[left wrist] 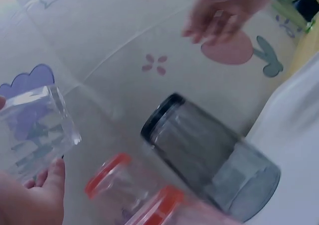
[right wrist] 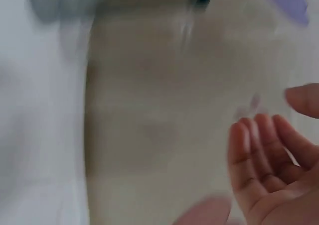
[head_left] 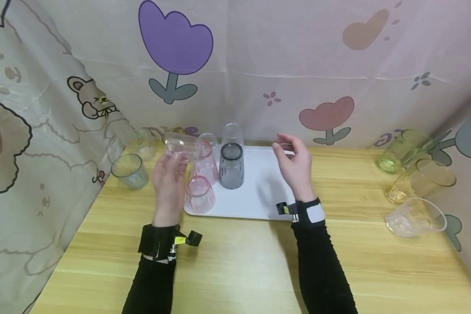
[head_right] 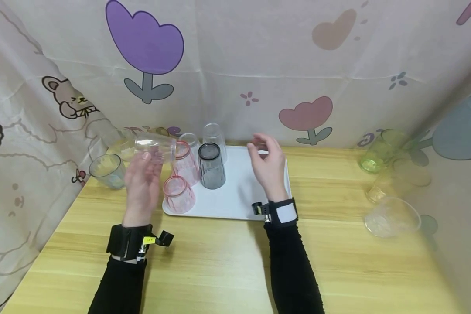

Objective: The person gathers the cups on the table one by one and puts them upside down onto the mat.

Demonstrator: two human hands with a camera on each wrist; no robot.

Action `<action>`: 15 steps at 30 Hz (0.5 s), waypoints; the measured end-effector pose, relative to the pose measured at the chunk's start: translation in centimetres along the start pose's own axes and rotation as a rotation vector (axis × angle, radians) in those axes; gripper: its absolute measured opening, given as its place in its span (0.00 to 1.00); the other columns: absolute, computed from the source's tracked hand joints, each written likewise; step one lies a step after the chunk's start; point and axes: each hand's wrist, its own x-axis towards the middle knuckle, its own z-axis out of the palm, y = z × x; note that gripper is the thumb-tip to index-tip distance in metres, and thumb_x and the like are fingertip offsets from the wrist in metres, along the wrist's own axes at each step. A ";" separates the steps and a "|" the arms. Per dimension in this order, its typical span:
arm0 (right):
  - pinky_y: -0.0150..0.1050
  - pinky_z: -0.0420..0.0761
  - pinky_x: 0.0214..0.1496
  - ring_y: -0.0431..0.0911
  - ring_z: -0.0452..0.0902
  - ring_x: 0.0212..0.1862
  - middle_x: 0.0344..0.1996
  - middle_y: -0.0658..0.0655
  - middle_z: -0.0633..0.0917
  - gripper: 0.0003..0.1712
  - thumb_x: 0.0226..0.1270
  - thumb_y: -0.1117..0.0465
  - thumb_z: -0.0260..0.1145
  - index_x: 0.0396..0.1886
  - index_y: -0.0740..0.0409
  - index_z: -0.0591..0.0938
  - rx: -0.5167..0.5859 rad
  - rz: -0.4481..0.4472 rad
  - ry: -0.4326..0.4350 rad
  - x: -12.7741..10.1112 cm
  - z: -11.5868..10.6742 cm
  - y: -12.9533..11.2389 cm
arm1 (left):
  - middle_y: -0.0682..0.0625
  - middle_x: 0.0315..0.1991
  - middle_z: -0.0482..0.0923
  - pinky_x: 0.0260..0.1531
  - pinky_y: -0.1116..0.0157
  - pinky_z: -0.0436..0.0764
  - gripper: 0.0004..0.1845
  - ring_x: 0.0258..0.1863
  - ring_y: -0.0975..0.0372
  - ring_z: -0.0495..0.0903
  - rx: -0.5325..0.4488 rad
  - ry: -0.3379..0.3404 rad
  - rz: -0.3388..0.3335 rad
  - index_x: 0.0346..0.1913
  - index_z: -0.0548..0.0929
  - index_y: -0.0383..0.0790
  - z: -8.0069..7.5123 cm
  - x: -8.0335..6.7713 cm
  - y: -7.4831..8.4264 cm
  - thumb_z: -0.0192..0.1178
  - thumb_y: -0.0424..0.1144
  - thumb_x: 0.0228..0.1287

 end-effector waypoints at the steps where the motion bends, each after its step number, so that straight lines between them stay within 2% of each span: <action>1: 0.30 0.83 0.47 0.49 0.82 0.49 0.52 0.61 0.86 0.19 0.74 0.66 0.66 0.61 0.65 0.82 0.043 -0.027 -0.009 -0.3 0.5 -0.6 | 0.44 0.57 0.75 0.64 0.65 0.77 0.16 0.53 0.59 0.78 -0.016 -0.015 -0.004 0.60 0.74 0.31 0.2 -0.2 -0.1 0.57 0.31 0.74; 6: 0.33 0.86 0.47 0.48 0.82 0.52 0.54 0.61 0.84 0.21 0.76 0.66 0.65 0.65 0.65 0.79 0.204 -0.101 -0.092 -1.7 2.6 -2.8 | 0.46 0.55 0.78 0.61 0.66 0.80 0.22 0.53 0.59 0.81 -0.050 -0.086 -0.040 0.62 0.74 0.33 1.0 -0.8 -0.7 0.65 0.34 0.68; 12: 0.38 0.84 0.57 0.54 0.79 0.60 0.62 0.61 0.80 0.29 0.73 0.66 0.66 0.71 0.65 0.74 0.273 -0.169 -0.217 -2.8 4.1 -4.0 | 0.47 0.54 0.81 0.59 0.64 0.82 0.38 0.50 0.59 0.84 -0.036 -0.174 -0.081 0.64 0.73 0.33 1.6 -1.4 -1.2 0.78 0.45 0.54; 15: 0.45 0.83 0.62 0.58 0.77 0.64 0.65 0.62 0.77 0.32 0.70 0.68 0.67 0.73 0.66 0.72 0.318 -0.228 -0.269 -3.1 4.7 -4.0 | 0.46 0.56 0.80 0.60 0.63 0.82 0.45 0.51 0.59 0.84 -0.022 -0.221 -0.092 0.67 0.70 0.31 1.7 -1.6 -1.3 0.80 0.48 0.51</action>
